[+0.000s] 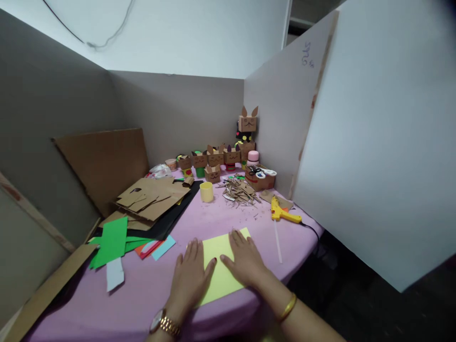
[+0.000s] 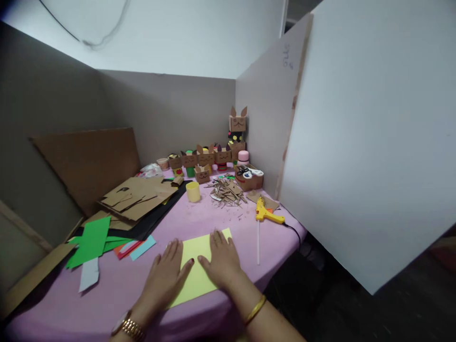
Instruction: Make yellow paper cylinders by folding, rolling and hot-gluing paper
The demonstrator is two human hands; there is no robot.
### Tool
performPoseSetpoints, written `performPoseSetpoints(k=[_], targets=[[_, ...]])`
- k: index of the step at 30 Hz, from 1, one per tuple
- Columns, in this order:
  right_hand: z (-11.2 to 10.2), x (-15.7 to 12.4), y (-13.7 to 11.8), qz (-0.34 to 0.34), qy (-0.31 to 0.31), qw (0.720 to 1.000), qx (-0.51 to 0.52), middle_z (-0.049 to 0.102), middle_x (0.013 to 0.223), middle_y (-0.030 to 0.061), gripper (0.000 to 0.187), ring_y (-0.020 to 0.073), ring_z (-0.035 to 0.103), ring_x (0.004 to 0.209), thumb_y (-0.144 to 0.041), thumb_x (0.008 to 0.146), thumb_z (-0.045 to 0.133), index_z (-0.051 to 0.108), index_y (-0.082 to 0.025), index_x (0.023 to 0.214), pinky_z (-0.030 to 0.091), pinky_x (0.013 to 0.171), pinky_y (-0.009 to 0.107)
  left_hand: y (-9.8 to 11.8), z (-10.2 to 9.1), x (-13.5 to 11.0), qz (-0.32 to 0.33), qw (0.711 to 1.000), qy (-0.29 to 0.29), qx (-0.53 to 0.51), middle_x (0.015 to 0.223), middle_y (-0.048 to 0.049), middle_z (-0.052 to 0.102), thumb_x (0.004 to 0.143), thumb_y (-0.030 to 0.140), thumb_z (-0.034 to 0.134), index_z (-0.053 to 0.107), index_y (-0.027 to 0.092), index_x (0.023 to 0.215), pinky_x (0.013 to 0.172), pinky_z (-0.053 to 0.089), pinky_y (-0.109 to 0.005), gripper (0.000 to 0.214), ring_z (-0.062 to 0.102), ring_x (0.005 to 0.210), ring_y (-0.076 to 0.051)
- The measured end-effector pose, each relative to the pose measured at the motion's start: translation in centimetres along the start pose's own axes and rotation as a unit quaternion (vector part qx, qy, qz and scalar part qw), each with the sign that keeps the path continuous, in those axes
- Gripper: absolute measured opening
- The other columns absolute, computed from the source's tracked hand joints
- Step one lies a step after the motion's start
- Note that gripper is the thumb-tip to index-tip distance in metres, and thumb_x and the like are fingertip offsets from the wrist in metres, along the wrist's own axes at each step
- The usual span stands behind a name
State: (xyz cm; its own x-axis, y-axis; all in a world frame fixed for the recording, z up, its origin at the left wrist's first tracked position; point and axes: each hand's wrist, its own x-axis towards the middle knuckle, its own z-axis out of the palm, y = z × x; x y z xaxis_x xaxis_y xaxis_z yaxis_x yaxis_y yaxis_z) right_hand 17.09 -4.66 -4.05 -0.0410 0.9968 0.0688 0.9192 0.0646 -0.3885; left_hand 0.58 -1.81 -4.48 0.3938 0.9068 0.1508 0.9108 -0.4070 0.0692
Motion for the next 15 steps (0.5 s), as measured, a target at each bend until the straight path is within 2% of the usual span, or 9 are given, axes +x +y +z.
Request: performPoseSetpoints(k=[2, 5, 7, 10, 11, 13, 14, 15], targets=[[-0.3, -0.5, 1.7, 0.033, 0.005, 0.999, -0.005, 0.017, 0.149, 0.0165, 0.073, 0.0278, 0.013, 0.137, -0.052, 0.087, 0.030, 0.019, -0.004, 0.142, 0.014, 0.108, 0.047, -1.1, 0.0, -0.4, -0.017, 1.000, 0.000, 0.006, 0.145, -0.0217, 0.028, 0.086, 0.049, 0.027, 0.031, -0.002, 0.136, 0.103, 0.025, -0.053, 0.071, 0.025, 0.134, -0.032], [-1.0, -1.1, 3.2, 0.067, 0.013, 0.998, -0.013, 0.020, 0.148, 0.0190, 0.071, 0.0286, 0.015, 0.137, -0.048, 0.088, 0.029, 0.021, 0.000, 0.141, 0.015, 0.108, 0.044, -2.1, -0.7, -1.2, -0.041, 0.999, 0.002, 0.016, 0.144, -0.0212, 0.030, 0.086, 0.047, 0.027, 0.032, -0.001, 0.135, 0.102, 0.027, -0.053, 0.069, 0.026, 0.133, -0.031], [-1.4, -1.5, 3.1, 0.085, 0.024, 0.996, -0.019, 0.022, 0.146, 0.0223, 0.069, 0.0303, 0.016, 0.136, -0.043, 0.089, 0.029, 0.023, 0.004, 0.139, 0.017, 0.108, 0.045, -2.1, -1.1, -1.7, -0.064, 0.998, 0.009, 0.025, 0.142, -0.0248, 0.033, 0.086, 0.042, 0.028, 0.035, -0.004, 0.133, 0.100, 0.028, -0.056, 0.066, 0.029, 0.131, -0.034], [-1.1, -2.1, 1.3, 0.092, 0.050, 0.994, -0.027, 0.018, 0.147, 0.0230, 0.064, 0.0310, 0.011, 0.137, -0.033, 0.089, 0.029, 0.020, 0.005, 0.139, 0.012, 0.108, 0.048, -0.7, -1.4, -2.4, -0.075, 0.996, 0.032, 0.038, 0.141, -0.0292, 0.031, 0.088, 0.032, 0.026, 0.034, -0.008, 0.132, 0.100, 0.023, -0.060, 0.060, 0.027, 0.132, -0.038], [-0.8, -2.4, 0.4, 0.076, 0.052, 0.995, -0.027, 0.016, 0.149, 0.0200, 0.062, 0.0294, 0.008, 0.138, -0.031, 0.089, 0.029, 0.018, 0.002, 0.141, 0.010, 0.108, 0.049, 0.0, -1.3, -2.6, -0.062, 0.997, 0.037, 0.039, 0.144, -0.0268, 0.027, 0.089, 0.030, 0.024, 0.032, -0.006, 0.133, 0.102, 0.022, -0.059, 0.058, 0.023, 0.134, -0.036], [-0.1, -2.9, -1.2, 0.008, 0.033, 0.999, -0.021, 0.019, 0.150, 0.0077, 0.057, 0.0216, 0.011, 0.138, -0.029, 0.089, 0.029, 0.019, -0.013, 0.143, 0.012, 0.109, 0.045, 1.4, -0.9, -3.0, -0.009, 0.999, 0.027, 0.032, 0.147, -0.0164, 0.027, 0.090, 0.031, 0.023, 0.033, 0.005, 0.137, 0.104, 0.025, -0.050, 0.054, 0.022, 0.135, -0.027], [0.2, -3.1, -1.7, -0.048, 0.006, 0.999, -0.013, 0.022, 0.150, 0.0056, 0.054, 0.0196, 0.014, 0.137, -0.027, 0.090, 0.026, 0.020, -0.017, 0.143, 0.015, 0.109, 0.045, 1.8, -0.8, -3.1, 0.015, 0.999, 0.014, 0.026, 0.146, -0.0115, 0.031, 0.090, 0.029, 0.022, 0.036, 0.011, 0.136, 0.104, 0.027, -0.046, 0.051, 0.026, 0.134, -0.023], [0.4, -3.3, -1.8, -0.070, -0.010, 0.997, -0.009, 0.025, 0.149, 0.0048, 0.053, 0.0190, 0.017, 0.137, -0.028, 0.090, 0.026, 0.022, -0.019, 0.142, 0.017, 0.108, 0.044, 2.0, -0.6, -3.3, 0.029, 0.999, 0.005, 0.022, 0.145, -0.0105, 0.033, 0.090, 0.031, 0.023, 0.037, 0.013, 0.136, 0.104, 0.029, -0.046, 0.051, 0.029, 0.133, -0.023]])
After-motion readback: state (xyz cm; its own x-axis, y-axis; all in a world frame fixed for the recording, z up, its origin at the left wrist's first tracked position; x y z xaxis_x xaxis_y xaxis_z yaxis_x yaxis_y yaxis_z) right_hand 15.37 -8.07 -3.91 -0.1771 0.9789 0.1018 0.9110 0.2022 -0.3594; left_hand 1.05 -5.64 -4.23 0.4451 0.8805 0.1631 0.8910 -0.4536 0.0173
